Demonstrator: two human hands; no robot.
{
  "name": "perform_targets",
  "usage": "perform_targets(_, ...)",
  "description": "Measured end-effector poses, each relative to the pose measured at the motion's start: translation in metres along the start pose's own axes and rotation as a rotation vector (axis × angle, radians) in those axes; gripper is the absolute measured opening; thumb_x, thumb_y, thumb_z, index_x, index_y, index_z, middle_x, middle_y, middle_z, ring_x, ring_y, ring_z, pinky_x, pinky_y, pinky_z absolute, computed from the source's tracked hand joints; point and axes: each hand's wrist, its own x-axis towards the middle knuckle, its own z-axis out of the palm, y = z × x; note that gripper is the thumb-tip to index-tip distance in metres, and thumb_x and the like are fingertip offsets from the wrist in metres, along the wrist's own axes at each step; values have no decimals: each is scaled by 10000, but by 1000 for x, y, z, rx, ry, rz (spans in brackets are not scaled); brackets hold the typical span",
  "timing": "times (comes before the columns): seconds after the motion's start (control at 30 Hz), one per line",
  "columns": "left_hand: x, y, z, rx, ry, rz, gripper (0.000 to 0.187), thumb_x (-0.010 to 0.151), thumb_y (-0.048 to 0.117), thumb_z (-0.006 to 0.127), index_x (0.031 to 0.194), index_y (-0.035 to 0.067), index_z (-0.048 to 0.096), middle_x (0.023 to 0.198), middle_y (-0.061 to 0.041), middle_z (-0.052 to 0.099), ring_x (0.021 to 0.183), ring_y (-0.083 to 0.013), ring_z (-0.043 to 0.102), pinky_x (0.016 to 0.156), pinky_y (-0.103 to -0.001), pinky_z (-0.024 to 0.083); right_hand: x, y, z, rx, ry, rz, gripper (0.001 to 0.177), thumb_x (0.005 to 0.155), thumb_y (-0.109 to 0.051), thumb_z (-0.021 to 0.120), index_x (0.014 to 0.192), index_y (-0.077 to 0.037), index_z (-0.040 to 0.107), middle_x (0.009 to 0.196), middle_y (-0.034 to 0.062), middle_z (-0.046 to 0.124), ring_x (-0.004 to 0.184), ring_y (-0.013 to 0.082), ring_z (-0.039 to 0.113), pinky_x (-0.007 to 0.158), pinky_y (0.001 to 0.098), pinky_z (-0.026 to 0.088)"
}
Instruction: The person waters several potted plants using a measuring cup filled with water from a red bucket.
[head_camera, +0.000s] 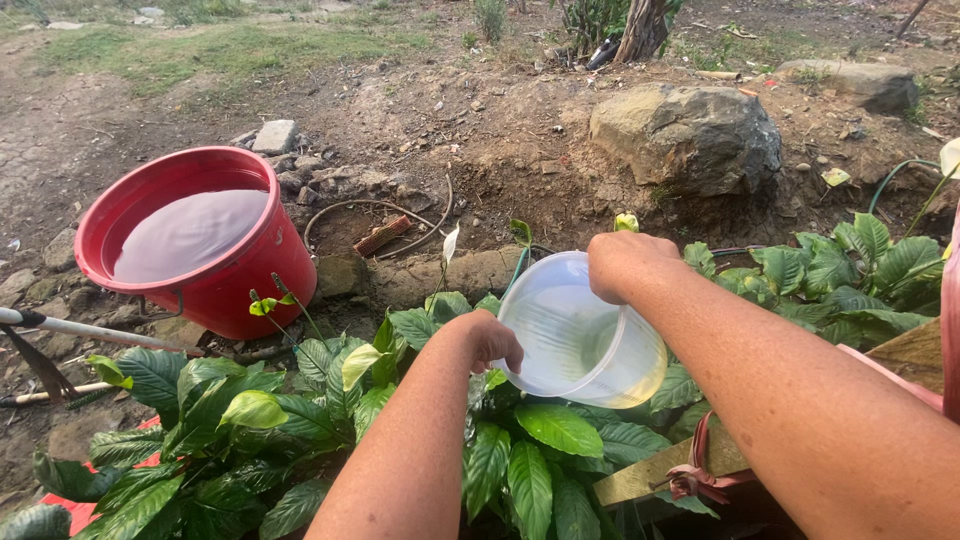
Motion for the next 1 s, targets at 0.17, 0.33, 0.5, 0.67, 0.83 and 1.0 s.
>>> perform_targets(0.17,8,-1,-8,-38,55,43,528,647,86,816,1167,6,769,1125,-169,745,909,-247,712,829,-367,595,-1,-1,-7,18,24,6,351,927,-71,639,1258,-126,742,1276,121,735,1186,288,708,986,464,562)
perform_targets(0.33,3,9,-20,-93,124,34,522,663,57,802,1180,5,755,1108,-168,749,901,-253,712,809,-375,606,0,2,-12,36,58,29,348,915,-102,666,1256,-113,741,1277,117,732,1188,301,704,975,469,563)
perform_targets(0.5,-7,25,-23,-65,123,49,512,689,66,784,1199,33,752,1099,-171,748,888,-269,726,786,-400,605,1,10,-15,49,62,68,350,904,-80,663,1240,-107,755,1274,120,739,1187,306,710,970,469,568)
perform_targets(0.67,-16,25,-21,-76,117,29,513,699,60,779,1210,30,743,1085,-189,754,910,-287,745,770,-423,599,3,13,-12,30,57,66,357,888,-69,672,1233,-106,754,1281,119,735,1189,307,707,966,470,570)
perform_targets(0.83,-23,15,-22,-130,64,24,471,738,20,749,1209,4,728,1070,-181,769,888,-264,771,737,-381,622,-1,9,-6,42,31,68,337,871,-59,684,1194,-90,774,1250,123,745,1159,311,722,955,465,571)
perform_targets(1.0,-34,5,-24,-285,54,-44,413,812,-62,700,1219,-2,678,1090,-194,756,875,-261,756,729,-351,650,-5,1,3,87,6,61,319,841,-19,700,1144,-65,786,1162,164,781,1060,319,766,921,474,582)
